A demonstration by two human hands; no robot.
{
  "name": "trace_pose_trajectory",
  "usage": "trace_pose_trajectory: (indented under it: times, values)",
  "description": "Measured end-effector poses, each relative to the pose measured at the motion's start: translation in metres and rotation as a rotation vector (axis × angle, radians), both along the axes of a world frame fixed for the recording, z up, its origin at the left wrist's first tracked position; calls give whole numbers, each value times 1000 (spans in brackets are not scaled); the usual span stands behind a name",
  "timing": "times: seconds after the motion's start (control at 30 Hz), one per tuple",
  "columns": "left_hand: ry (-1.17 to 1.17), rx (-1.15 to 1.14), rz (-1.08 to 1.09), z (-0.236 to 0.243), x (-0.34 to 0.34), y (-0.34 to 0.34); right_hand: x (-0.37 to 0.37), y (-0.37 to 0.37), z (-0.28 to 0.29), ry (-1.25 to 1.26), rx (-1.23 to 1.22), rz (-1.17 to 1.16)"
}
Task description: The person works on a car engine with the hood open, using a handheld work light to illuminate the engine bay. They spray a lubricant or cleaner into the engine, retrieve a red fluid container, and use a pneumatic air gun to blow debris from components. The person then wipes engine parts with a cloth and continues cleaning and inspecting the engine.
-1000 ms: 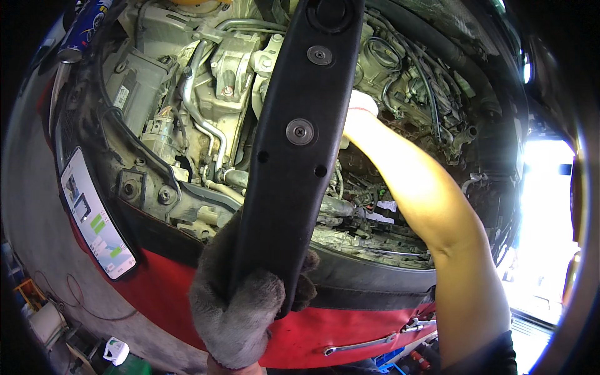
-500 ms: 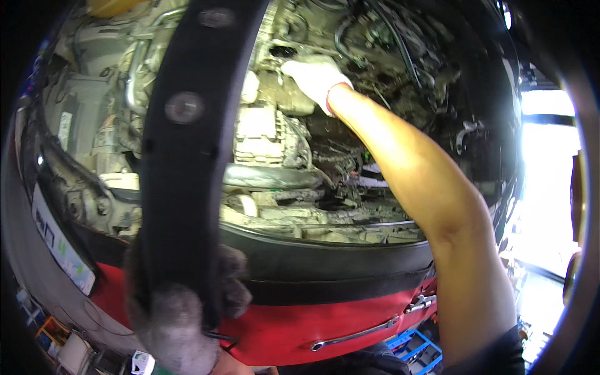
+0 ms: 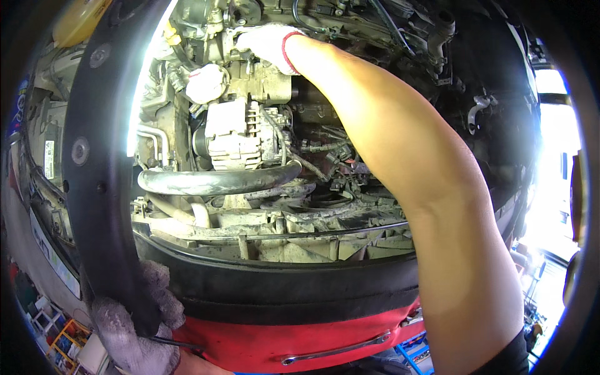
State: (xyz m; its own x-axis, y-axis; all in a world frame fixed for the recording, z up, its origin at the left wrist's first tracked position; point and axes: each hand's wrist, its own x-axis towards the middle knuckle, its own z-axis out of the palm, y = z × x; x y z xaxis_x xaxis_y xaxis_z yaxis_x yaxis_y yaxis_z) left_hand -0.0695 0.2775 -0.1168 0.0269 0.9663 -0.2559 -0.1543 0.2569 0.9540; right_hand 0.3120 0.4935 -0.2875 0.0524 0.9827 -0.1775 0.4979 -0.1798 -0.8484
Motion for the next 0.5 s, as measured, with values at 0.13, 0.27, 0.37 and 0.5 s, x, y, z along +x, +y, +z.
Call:
trace_pose_trajectory:
  times: [0.13, 0.27, 0.37, 0.5]
  values:
    - [218, 49, 89, 1, 23, -1, -4, 11, -3, -213, -129, 10]
    - [250, 66, -102, -1, 9, 1, -9, -16, -10, -831, 107, 279]
    - [293, 124, -86, -6, 1, -4, -34, -31, 13, -358, -83, -204]
    - [183, 11, -85, -3, -16, 0, -17, -39, -3, -463, -24, -147]
